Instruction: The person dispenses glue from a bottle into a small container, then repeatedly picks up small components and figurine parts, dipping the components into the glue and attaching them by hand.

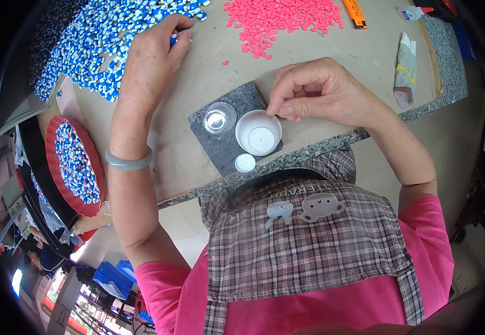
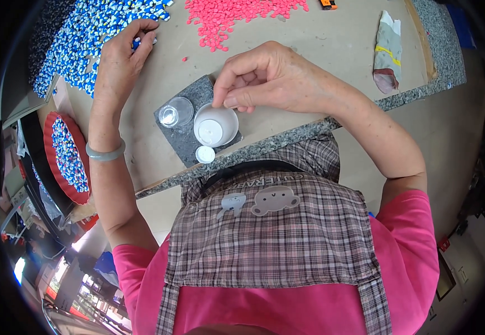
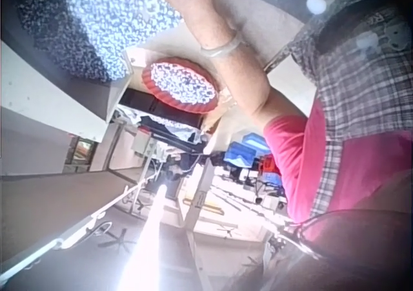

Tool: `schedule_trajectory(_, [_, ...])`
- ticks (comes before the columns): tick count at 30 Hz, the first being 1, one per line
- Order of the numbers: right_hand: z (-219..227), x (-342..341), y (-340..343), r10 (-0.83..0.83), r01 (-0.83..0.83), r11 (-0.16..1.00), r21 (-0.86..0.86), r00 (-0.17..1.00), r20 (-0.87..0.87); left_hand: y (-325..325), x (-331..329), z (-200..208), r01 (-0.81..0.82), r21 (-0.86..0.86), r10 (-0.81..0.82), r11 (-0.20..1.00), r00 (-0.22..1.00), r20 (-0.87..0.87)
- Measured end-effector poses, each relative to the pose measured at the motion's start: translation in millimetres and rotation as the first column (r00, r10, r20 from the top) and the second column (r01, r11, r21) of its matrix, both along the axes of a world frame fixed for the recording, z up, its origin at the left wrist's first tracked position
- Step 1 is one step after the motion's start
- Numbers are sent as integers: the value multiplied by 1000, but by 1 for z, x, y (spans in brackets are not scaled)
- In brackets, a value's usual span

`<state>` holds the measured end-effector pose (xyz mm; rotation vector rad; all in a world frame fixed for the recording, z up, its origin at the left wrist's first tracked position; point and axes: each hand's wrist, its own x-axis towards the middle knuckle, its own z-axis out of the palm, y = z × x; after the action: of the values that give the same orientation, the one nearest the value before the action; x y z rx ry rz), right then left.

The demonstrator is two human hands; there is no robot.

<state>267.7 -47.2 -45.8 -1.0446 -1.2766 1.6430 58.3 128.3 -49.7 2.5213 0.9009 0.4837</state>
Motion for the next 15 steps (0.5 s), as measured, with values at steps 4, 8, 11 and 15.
schedule_trajectory(4, [0, 2, 5, 37, -37, 999, -29, 999, -22, 1, -3, -2, 34, 35, -36, 999, 997, 65])
schedule_trajectory(8, [0, 4, 8, 34, -38, 995, -89, 998, -44, 2, -6, -2, 34, 39, -34, 999, 999, 0])
schedule_trajectory(11, [-2, 6, 10, 61, -65, 993, -96, 997, -42, 1, -3, -1, 25, 30, -24, 999, 999, -29])
schedule_trajectory(15, [4, 3, 15, 104, -107, 986, -129, 994, -26, 2, -4, -2, 35, 42, -37, 999, 998, 48])
